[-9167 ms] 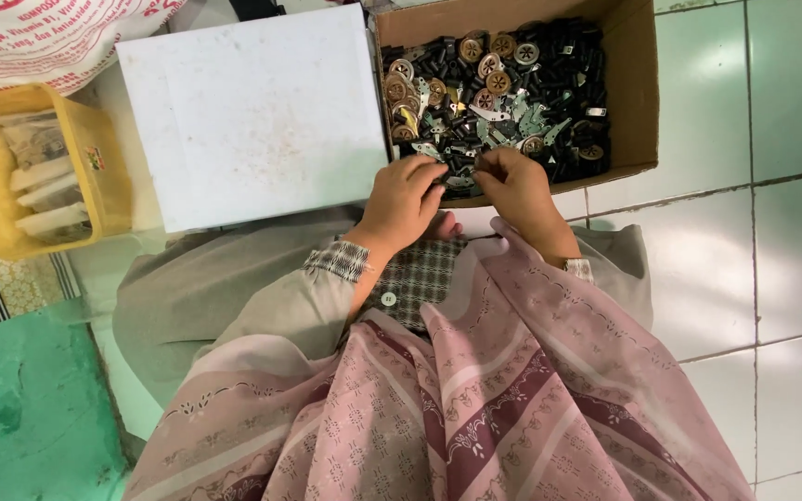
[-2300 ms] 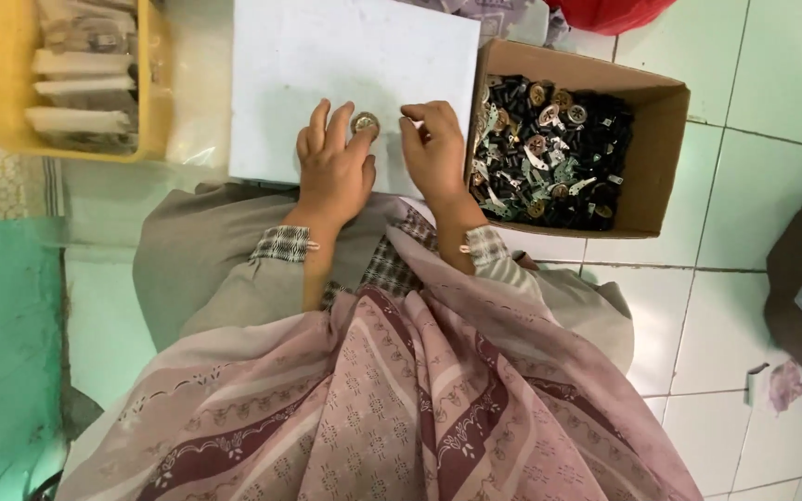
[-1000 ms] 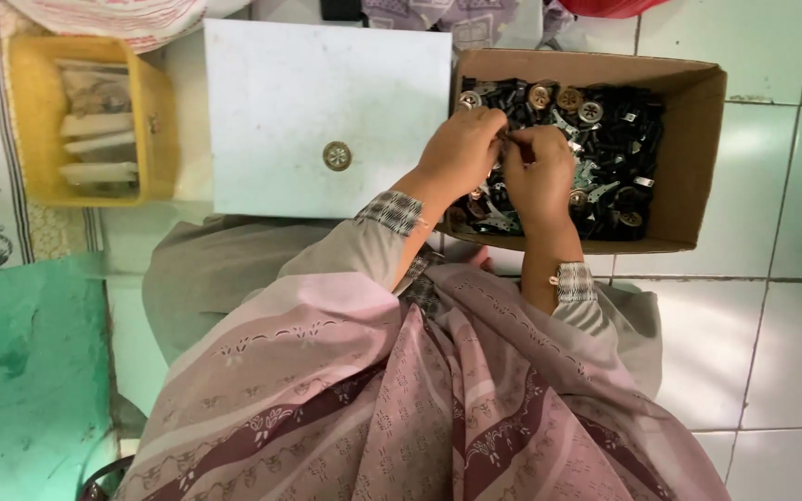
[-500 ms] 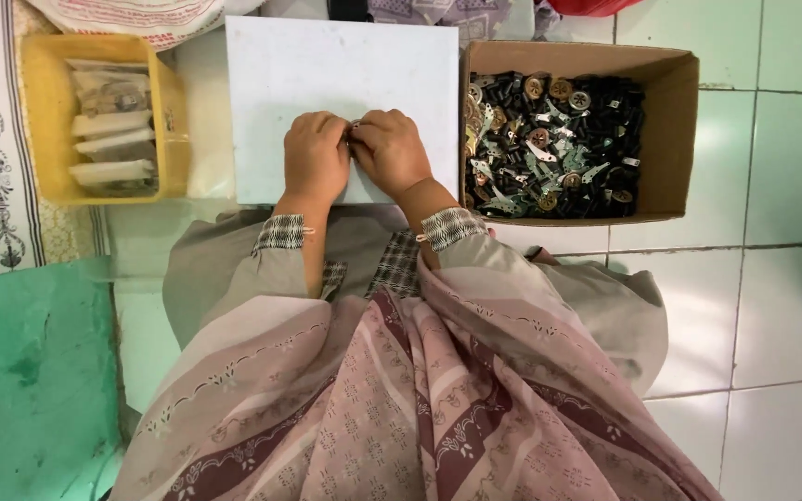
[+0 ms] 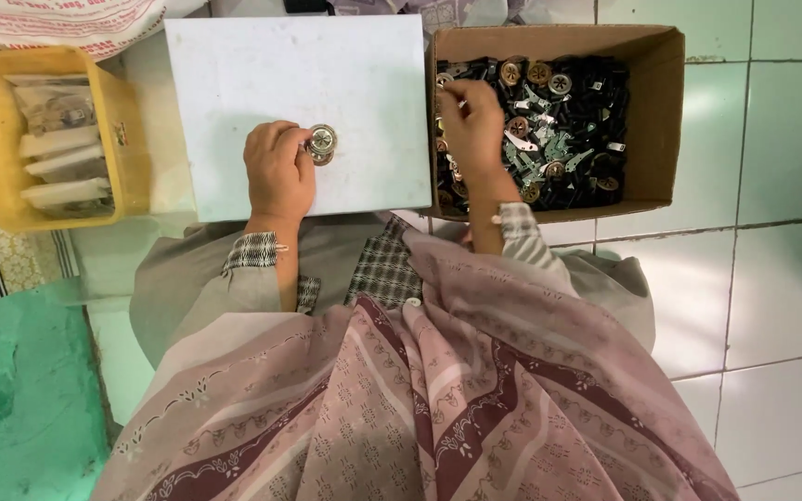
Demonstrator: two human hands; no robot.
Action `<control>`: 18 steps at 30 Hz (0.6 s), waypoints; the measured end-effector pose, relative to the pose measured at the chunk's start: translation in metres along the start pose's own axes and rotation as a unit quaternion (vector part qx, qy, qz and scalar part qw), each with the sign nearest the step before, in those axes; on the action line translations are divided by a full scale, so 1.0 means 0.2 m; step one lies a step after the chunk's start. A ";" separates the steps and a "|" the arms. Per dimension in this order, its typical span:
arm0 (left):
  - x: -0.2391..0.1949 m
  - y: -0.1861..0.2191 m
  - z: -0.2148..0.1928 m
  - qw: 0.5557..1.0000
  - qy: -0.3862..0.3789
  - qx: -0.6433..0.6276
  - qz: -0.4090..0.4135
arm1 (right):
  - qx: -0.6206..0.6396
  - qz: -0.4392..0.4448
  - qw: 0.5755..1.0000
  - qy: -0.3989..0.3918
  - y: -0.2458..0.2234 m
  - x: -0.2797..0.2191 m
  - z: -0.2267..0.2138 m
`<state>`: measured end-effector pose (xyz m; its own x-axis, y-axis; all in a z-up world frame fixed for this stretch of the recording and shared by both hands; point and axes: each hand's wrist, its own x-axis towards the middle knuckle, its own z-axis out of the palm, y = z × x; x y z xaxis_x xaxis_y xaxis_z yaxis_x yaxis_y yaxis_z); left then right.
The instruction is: Sorting and packaging small decorative metal items from a bulk box into individual plastic bags.
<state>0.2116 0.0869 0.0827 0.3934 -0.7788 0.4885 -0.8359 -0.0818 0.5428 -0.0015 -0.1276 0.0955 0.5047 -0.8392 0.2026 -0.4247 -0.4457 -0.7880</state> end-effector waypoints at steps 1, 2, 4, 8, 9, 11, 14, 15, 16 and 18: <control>-0.04 -0.05 0.05 1.000 -0.005 0.000 0.001 | 0.001 0.005 1.000 0.001 0.16 -0.03 -0.01; -0.07 -0.10 0.09 0.999 0.008 0.030 0.013 | -0.053 0.040 0.996 -0.059 0.32 -0.03 -0.02; -0.09 -0.15 0.14 0.998 0.018 0.060 0.026 | -0.104 0.078 0.985 -0.117 0.48 -0.06 -0.02; -0.08 -0.13 0.14 0.997 0.019 0.070 0.011 | -0.186 0.123 0.950 -0.219 0.48 -0.11 0.05; -0.08 -0.12 0.14 0.997 0.026 0.066 0.011 | -0.214 0.121 0.941 -0.232 0.47 -0.12 0.08; -0.09 -0.12 0.13 0.997 0.025 0.065 0.014 | -0.218 0.127 0.939 -0.235 0.49 -0.13 0.09; -0.05 -0.06 0.12 0.997 0.031 0.067 0.023 | -0.203 0.136 0.943 -0.227 0.48 -0.13 0.07; -0.04 -0.03 0.13 0.997 0.034 0.070 0.024 | -0.182 0.140 0.948 -0.220 0.48 -0.14 0.06; -0.02 0.06 0.18 0.997 0.031 0.071 0.026 | -0.179 0.142 0.948 -0.219 0.50 -0.15 0.07; 0.02 0.22 0.29 0.996 0.014 0.028 0.080 | -0.164 0.125 0.958 -0.197 0.55 -0.17 0.08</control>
<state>0.1537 0.0445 0.0687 0.2642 -0.7671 0.5846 -0.9082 0.0061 0.4184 -0.0528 -0.1431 -0.0079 0.5741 -0.7782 -0.2548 -0.7500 -0.3749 -0.5450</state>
